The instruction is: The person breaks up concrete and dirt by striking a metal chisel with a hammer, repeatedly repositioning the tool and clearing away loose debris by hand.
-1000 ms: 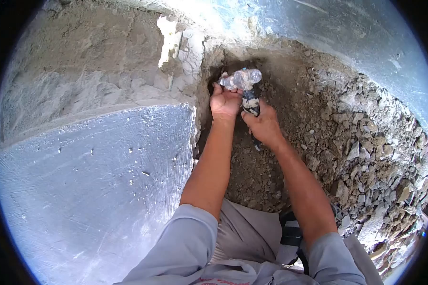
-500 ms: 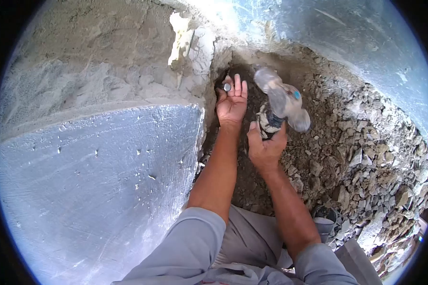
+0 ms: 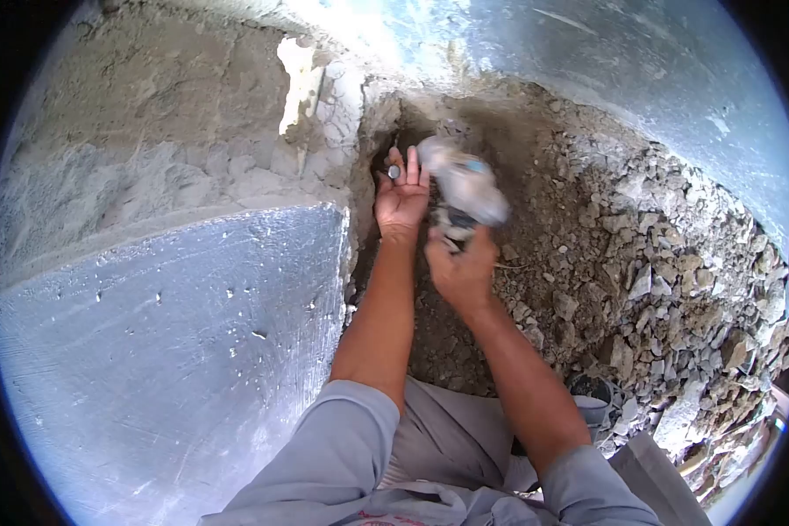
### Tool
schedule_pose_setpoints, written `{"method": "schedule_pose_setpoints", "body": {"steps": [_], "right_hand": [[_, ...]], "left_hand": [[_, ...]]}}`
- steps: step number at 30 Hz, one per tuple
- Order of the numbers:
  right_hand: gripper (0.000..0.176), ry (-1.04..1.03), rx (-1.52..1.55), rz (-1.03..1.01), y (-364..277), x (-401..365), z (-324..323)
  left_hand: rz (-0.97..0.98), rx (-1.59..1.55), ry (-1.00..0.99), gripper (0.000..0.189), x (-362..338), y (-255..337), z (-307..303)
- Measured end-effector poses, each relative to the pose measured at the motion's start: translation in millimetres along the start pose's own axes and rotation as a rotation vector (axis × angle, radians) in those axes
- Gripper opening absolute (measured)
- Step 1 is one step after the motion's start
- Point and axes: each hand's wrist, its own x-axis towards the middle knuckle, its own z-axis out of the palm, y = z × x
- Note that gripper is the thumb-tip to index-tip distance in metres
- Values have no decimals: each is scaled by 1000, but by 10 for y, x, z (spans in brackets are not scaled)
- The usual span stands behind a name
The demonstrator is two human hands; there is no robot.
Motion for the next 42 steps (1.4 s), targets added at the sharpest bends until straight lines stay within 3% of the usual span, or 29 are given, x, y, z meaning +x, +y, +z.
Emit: {"method": "schedule_pose_setpoints", "body": {"steps": [1, 3, 6, 12, 15, 16, 18, 19, 20, 22, 24, 25, 27, 29, 30, 33, 36, 39, 41, 42], "right_hand": [[33, -180, -217, 157, -1, 84, -3], [37, -395, -338, 250, 85, 248, 53], [35, -405, -303, 390, -79, 231, -59], [42, 130, 164, 19, -54, -146, 60], [41, -355, -300, 318, 180, 130, 176], [41, -351, -242, 314, 142, 206, 153], [37, -341, -258, 317, -42, 307, 56], [34, -341, -269, 340, -158, 269, -16], [31, -228, -150, 235, -231, 250, -68], [24, -30, 99, 50, -335, 66, -110], [21, 72, 223, 48, -272, -26, -5], [20, 128, 276, 43, -200, -61, 32], [29, -50, 41, 138, 97, 76, 139], [35, -376, -317, 297, 201, 238, 119], [43, -373, -262, 307, 106, 280, 41], [34, -322, -194, 309, -124, 180, -143], [24, 25, 75, -34, -347, 33, -247], [19, 184, 289, -26, -61, -27, 41], [27, -157, -55, 175, 201, 60, 88], [30, -271, -172, 254, 152, 137, 92]], "left_hand": [[26, 146, 41, 31, 61, 36, -81], [45, 183, -78, 31, 97, 72, -180], [84, 231, -52, 31, 66, 65, -187], [74, 50, 100, 34, -83, -99, 177], [-33, 170, -126, 31, 73, 82, -104], [-100, 141, -137, 34, 138, 130, -149], [6, 276, -152, 35, 273, 150, -229], [0, 329, -60, 33, 238, 156, -219], [-11, 379, 33, 33, 200, 162, -209], [50, 323, 13, 29, 6, 25, -22], [7, 107, 47, 29, -60, -42, 143], [40, 197, 70, 29, -42, -11, 103], [61, 311, 81, 31, 7, 16, 13], [10, 304, 28, 32, 175, 105, -161], [-24, 263, -23, 33, 337, 175, -237], [-75, 216, -37, 33, 247, 126, -178], [-51, 193, 26, 28, 87, 85, -51], [-3, 200, 10, 31, -6, 15, 58], [-25, 354, -103, 31, 253, 191, -249], [-24, 234, -61, 30, 183, 149, -254]]}}
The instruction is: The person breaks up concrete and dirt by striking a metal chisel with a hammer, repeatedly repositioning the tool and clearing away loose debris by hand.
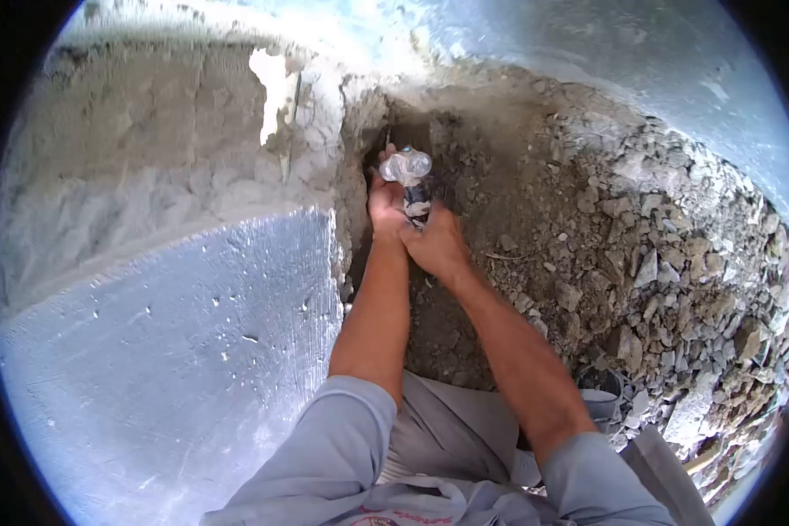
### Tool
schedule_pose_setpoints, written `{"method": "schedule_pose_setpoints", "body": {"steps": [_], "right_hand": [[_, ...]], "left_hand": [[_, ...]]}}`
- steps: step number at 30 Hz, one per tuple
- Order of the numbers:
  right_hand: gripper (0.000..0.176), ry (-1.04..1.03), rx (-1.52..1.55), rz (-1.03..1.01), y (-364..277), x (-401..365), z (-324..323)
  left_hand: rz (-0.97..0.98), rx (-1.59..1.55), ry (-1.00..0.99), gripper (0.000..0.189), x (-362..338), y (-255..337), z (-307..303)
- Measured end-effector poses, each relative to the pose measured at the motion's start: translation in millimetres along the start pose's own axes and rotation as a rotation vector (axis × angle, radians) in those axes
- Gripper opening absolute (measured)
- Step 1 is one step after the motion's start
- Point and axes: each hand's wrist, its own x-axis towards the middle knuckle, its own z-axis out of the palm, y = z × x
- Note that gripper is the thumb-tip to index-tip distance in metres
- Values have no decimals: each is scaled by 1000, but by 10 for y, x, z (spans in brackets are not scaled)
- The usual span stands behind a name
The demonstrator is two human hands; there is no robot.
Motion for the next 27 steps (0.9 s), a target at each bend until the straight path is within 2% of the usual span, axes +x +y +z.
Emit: {"method": "schedule_pose_setpoints", "body": {"steps": [1, 2, 5, 7, 8, 11, 12, 14, 15, 16, 17, 18, 21, 22, 25, 26, 27], "right_hand": [[33, -98, -117, 70, -72, 115, -13], [41, -138, -102, 88, -61, 105, -41], [38, -67, -62, 107, -318, -132, -288], [36, 167, 137, -203, -378, -286, -340], [35, 291, 239, -357, -384, -318, -332], [32, 396, 176, -253, 93, -214, 71], [32, -6, -38, -148, 288, -54, 71], [32, -27, -131, -23, 211, 13, 82], [32, -37, -180, 19, 161, 123, 86], [42, -153, -88, 126, -3, 94, -52], [38, -87, -35, 97, -91, -23, -159], [35, -17, 17, 45, -175, -72, -231], [31, 217, 349, -152, -285, -241, -203], [31, 313, 484, -225, -285, -275, -191], [31, 235, 226, -287, 28, -67, -17], [32, -146, -198, 67, 109, 68, 14], [34, -151, -178, 91, 97, 80, -28]], "left_hand": [[13, 39, -9, 30, 87, -10, 99], [57, 62, -5, 31, 99, 30, 128], [20, 108, 69, 32, 69, -57, 70], [0, 124, 133, 32, -47, -9, 143], [19, -68, 94, 27, -91, -65, 230], [12, -69, 94, 32, -160, -68, 340], [11, -18, 8, 34, -120, -36, 265], [25, 39, -107, 41, 8, -6, -88], [12, 18, -113, 40, 123, -5, 10], [8, -3, -89, 38, 96, 24, 2], [-13, -18, -51, 37, 29, 18, -54], [22, 167, -5, 35, 90, 61, -175], [38, -36, 168, 32, -148, -79, 287], [30, -53, 160, 32, -193, -75, 330], [10, 17, 114, 36, -100, -37, 174], [23, 2, 74, 33, -56, -39, 89], [36, -8, 35, 32, -22, -21, 0]]}}
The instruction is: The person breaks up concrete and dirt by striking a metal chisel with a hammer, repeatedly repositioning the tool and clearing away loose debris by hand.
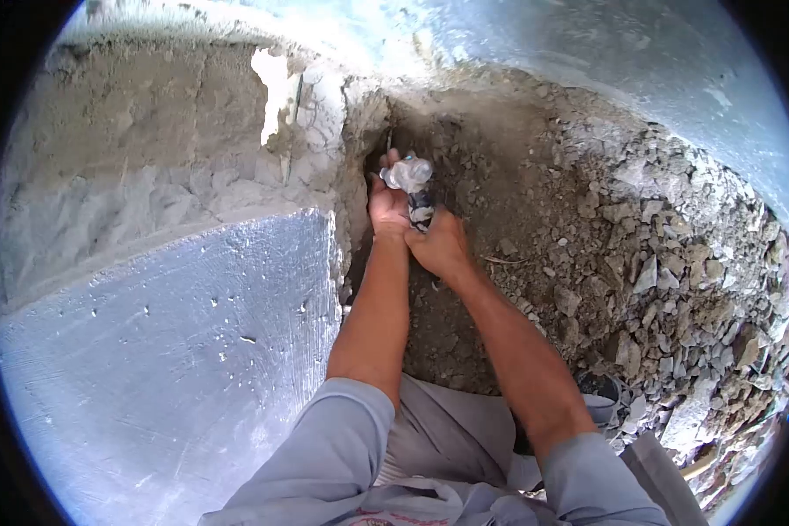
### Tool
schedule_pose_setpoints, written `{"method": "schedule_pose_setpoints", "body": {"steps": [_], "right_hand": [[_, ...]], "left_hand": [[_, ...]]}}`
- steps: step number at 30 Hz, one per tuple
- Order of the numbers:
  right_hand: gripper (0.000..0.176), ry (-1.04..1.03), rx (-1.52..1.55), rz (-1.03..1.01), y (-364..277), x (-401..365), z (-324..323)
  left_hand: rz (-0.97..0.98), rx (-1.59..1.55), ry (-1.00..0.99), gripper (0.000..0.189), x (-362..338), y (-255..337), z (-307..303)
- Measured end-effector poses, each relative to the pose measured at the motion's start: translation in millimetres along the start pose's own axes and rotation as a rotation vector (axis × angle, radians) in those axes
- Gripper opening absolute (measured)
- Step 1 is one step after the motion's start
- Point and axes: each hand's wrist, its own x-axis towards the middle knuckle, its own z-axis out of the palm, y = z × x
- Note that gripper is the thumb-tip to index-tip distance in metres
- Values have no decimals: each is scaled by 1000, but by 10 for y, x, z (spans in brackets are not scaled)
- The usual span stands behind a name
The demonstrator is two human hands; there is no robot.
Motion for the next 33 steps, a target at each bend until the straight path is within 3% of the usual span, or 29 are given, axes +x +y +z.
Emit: {"method": "schedule_pose_setpoints", "body": {"steps": [8, 12, 16, 17, 20, 24, 28, 33], "right_hand": [[37, 74, 112, 57, 40, -323, -299], [36, 107, 133, 116, 132, -525, -495], [36, 88, 74, 89, 215, -472, -596], [36, 58, 46, 89, 206, -427, -644], [35, -3, 13, 69, 48, -406, -721], [36, -58, 32, 97, -98, -422, -835], [38, 18, 68, 90, -66, -596, -952], [40, 32, 109, 177, 166, -812, -1070]], "left_hand": [[25, -183, 162, 30, -163, -59, 323], [-64, -60, -12, 24, -55, 25, 151], [66, 219, 313, 32, -125, -127, 323], [39, 325, 270, 35, -117, -101, 277], [45, 492, 379, 37, -185, -112, 389], [-3, 266, 307, 37, -175, -108, 378], [-58, -183, 245, 41, -129, 7, 391], [-17, -112, 326, 38, -36, 63, 389]]}}
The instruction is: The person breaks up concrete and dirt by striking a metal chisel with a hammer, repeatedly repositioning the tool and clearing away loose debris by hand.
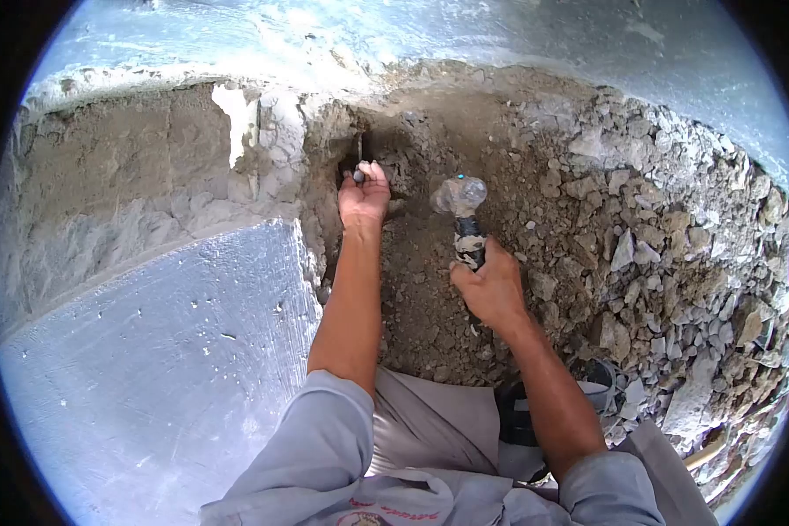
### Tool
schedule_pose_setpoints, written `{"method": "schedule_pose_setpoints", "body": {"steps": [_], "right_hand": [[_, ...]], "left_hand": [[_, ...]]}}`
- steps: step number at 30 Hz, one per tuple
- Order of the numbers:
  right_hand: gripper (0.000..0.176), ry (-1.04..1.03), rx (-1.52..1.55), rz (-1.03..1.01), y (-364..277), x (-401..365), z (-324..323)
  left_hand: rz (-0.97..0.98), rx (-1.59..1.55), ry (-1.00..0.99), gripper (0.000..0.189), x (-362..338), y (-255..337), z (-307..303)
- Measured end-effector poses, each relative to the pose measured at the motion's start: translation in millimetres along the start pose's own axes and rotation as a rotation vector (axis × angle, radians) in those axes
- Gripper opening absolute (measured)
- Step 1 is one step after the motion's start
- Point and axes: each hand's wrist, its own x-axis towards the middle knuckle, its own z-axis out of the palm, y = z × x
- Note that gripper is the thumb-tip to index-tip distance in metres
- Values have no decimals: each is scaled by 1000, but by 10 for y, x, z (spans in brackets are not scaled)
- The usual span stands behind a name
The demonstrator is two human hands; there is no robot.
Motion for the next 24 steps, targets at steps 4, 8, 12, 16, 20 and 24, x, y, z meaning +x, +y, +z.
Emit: {"method": "schedule_pose_setpoints", "body": {"steps": [4, 8, 12, 16, 20, 24], "right_hand": [[40, 33, 3, 29, 188, -4, 19], [38, 24, 14, 4, 212, 26, -3], [36, 31, 66, -26, 204, -35, -53], [34, 28, 123, 0, 128, -43, -126], [32, 76, 125, -16, 280, 7, -151], [33, 80, 140, -7, 207, -29, -193]], "left_hand": [[119, 143, 63, 38, -119, -89, 10], [41, 118, 57, 39, -14, -35, 46], [-38, -142, -70, 41, -53, -12, 15], [56, -5, 1, 41, -82, -155, 136], [66, -26, -39, 38, -134, -163, 132], [-233, -113, -266, 30, -465, -362, 448]]}}
